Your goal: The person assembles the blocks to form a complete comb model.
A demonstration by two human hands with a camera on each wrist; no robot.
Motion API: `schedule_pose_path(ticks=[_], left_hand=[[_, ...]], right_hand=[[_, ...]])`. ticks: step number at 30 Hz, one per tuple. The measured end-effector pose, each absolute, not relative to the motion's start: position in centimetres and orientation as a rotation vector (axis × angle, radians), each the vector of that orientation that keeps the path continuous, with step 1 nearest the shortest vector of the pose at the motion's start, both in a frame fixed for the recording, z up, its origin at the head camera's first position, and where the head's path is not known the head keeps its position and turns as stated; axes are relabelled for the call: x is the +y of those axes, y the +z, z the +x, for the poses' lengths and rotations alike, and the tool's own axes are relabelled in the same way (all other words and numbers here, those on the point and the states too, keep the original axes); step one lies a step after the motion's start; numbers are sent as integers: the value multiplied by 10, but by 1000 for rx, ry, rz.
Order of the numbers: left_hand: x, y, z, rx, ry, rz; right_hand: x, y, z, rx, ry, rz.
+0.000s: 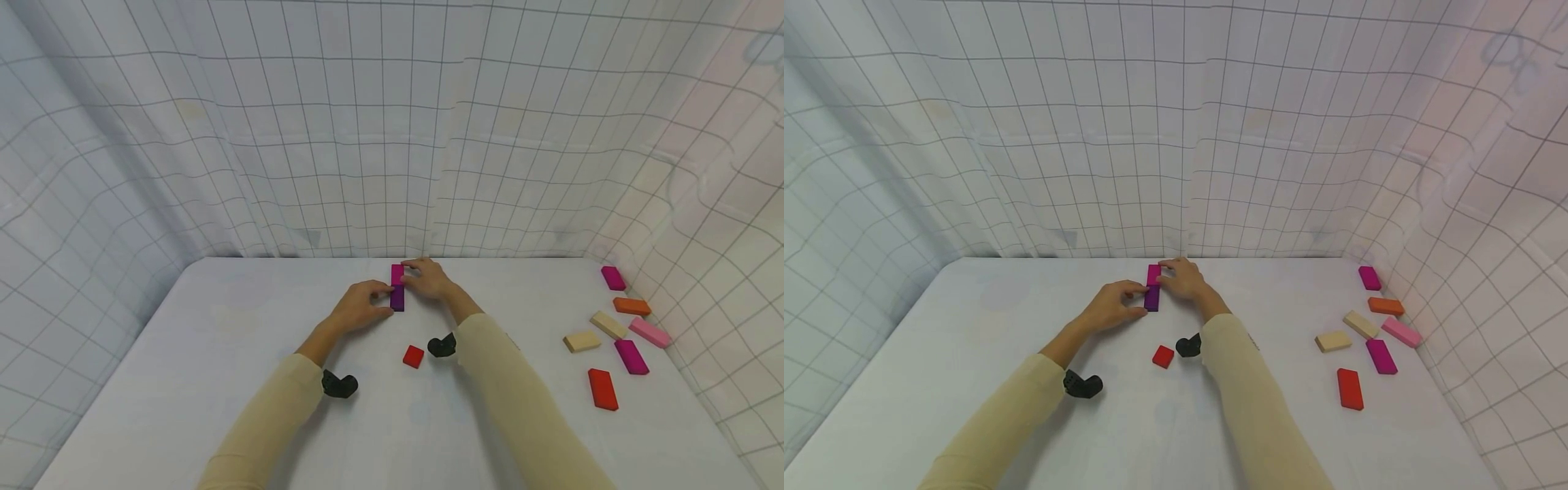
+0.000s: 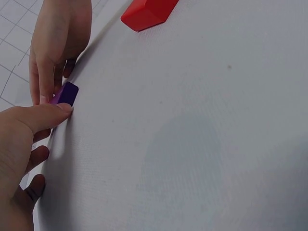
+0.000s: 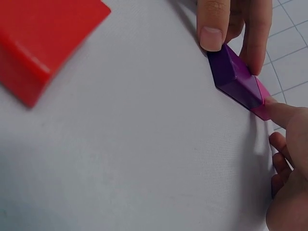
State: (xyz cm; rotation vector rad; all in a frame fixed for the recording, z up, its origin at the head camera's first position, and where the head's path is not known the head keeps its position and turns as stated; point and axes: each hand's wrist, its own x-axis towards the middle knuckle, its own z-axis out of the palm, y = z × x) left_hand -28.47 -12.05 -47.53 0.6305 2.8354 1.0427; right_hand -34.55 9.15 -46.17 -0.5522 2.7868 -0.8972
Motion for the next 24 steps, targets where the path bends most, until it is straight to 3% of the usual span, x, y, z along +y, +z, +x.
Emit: schedule_pose_path(ticks=[24], left_hand=[[-122,-472,-287,2829,1139,601]], right_hand=[[95,-456,-345,2737,-973,-557]])
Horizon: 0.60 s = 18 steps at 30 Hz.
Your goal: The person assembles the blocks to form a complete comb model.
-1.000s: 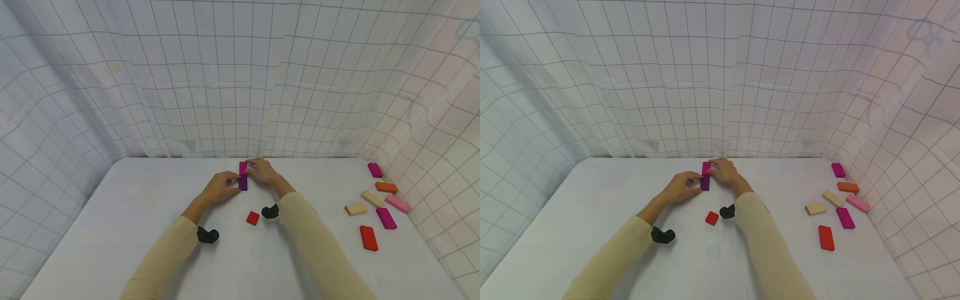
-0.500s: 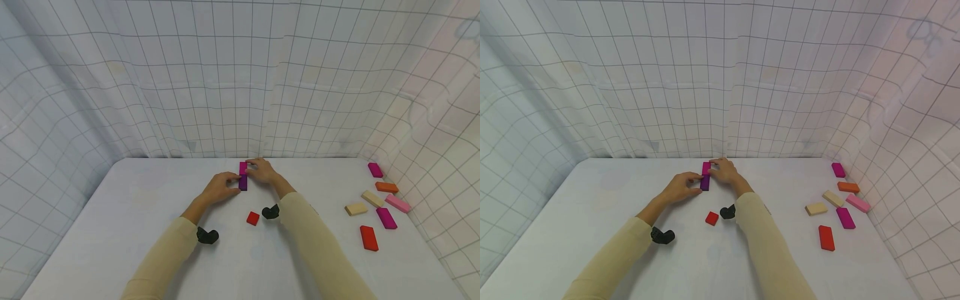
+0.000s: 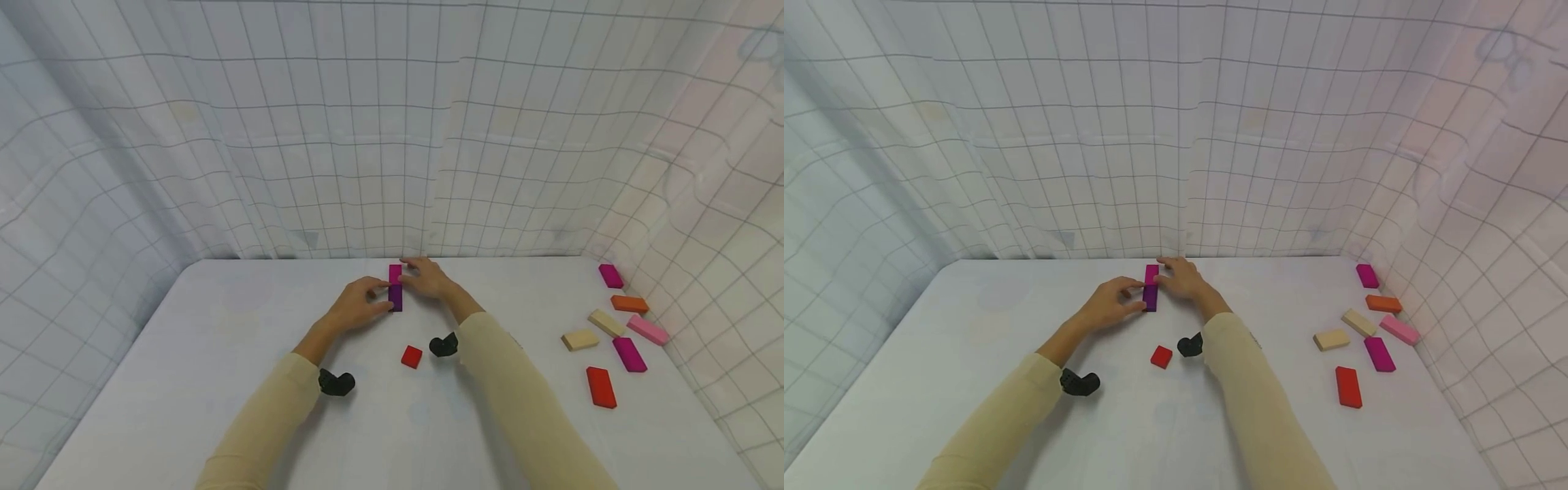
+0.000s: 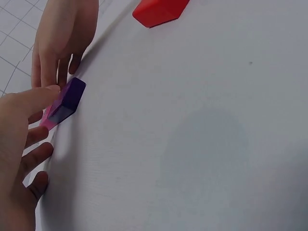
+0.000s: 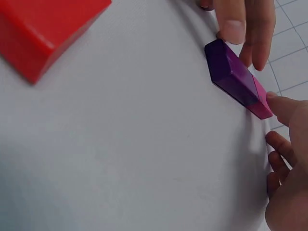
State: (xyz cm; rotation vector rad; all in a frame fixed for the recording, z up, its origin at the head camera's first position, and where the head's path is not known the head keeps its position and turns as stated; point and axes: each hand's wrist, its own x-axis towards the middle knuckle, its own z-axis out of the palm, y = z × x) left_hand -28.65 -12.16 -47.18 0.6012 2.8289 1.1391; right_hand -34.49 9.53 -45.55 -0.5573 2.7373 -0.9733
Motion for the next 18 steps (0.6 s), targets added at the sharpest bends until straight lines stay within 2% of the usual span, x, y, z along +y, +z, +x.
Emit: schedule_pose_path(ticks=[18], left_hand=[[-119,-470,-318,2758,1101,615]], right_hand=[[151,-426,-332,2644,-1138,-585]])
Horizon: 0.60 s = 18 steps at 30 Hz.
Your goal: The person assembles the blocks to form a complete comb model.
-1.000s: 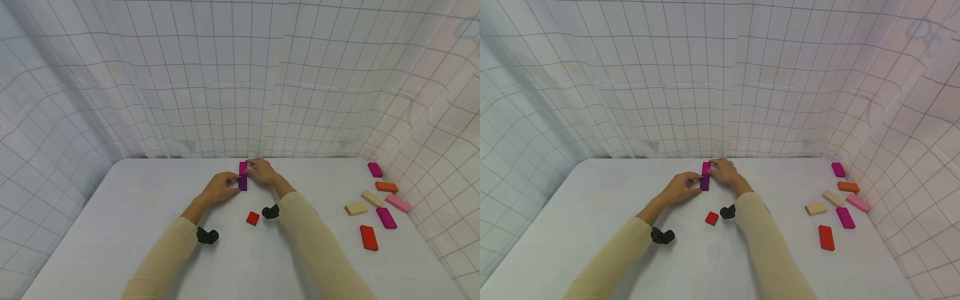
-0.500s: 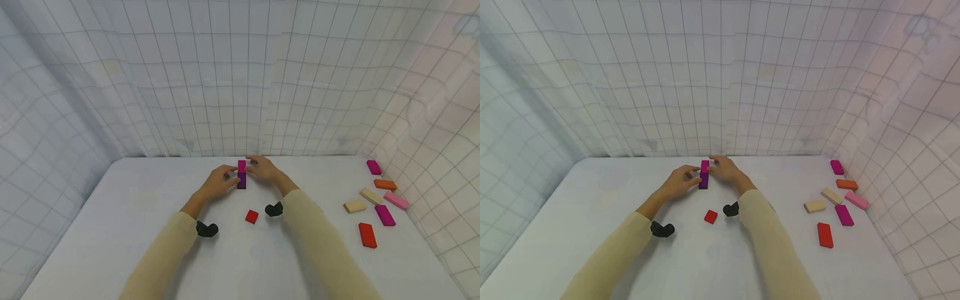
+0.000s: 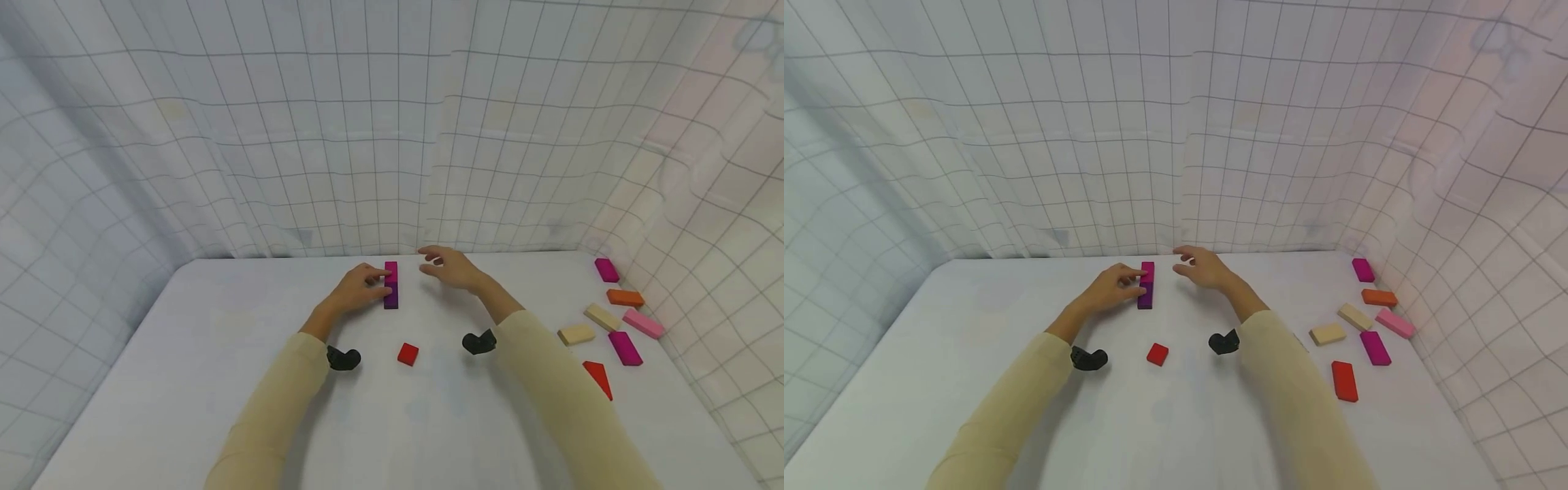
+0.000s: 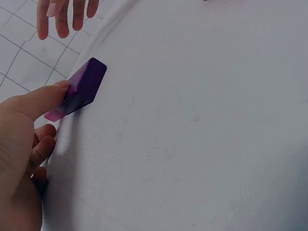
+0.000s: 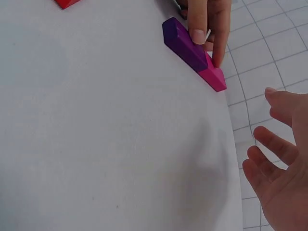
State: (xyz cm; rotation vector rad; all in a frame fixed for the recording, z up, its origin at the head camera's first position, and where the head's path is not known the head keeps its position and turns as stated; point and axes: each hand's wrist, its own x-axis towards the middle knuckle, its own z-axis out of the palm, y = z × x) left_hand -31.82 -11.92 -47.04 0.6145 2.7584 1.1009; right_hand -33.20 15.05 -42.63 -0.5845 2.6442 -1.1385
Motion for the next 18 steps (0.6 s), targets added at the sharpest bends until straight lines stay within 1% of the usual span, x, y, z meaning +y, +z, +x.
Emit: schedule_pose_path(ticks=[18], left_hand=[[-119,-474,-319,2744,1155,517]], right_hand=[[206,-389,-298,2675,-1165,-692]])
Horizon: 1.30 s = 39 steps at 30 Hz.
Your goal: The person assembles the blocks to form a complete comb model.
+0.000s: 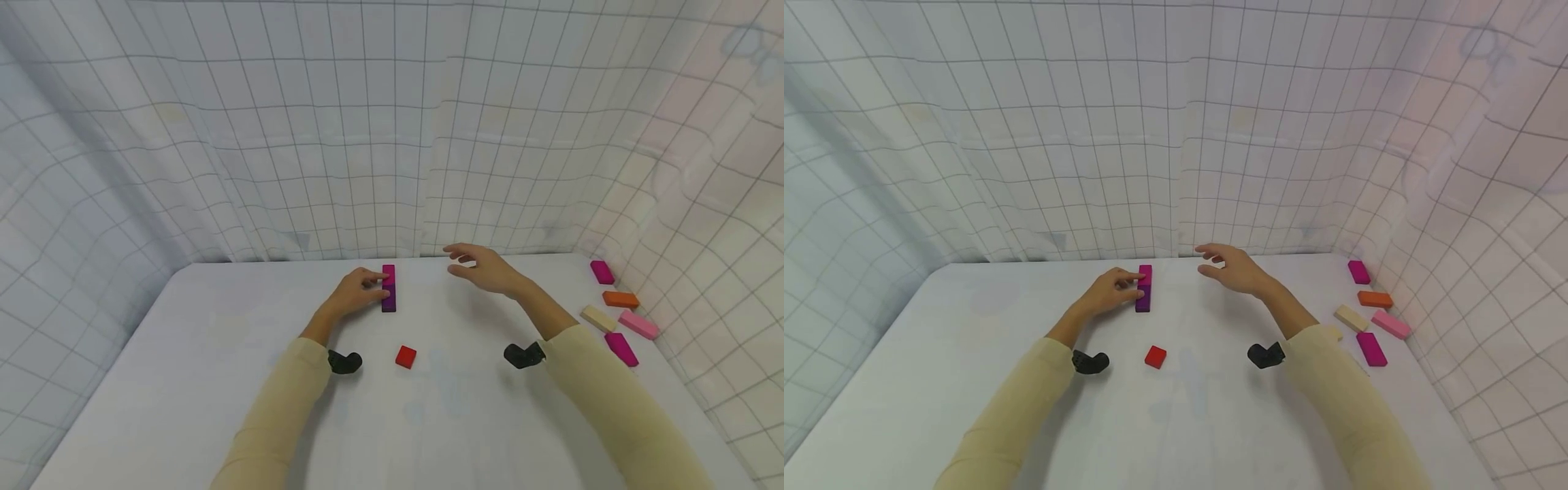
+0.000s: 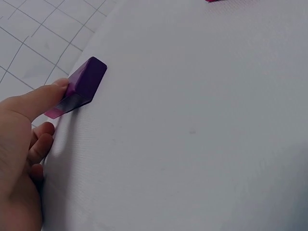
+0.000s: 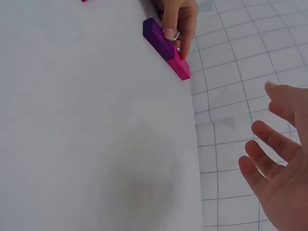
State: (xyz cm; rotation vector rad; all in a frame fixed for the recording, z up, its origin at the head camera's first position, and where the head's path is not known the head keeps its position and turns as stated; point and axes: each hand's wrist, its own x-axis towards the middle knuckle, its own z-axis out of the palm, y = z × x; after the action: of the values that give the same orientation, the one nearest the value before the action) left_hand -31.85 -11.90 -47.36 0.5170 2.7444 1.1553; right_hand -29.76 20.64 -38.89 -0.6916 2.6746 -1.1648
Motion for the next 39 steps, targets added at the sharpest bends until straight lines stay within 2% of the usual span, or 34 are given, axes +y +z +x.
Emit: schedule_pose_path(ticks=[19,39], left_hand=[[-122,-476,-319,2742,1199,506],[-119,-477,-318,2725,1220,500]], right_hand=[[266,-376,-260,2696,-1087,-708],[321,-398,-213,2716,-1001,-679]])
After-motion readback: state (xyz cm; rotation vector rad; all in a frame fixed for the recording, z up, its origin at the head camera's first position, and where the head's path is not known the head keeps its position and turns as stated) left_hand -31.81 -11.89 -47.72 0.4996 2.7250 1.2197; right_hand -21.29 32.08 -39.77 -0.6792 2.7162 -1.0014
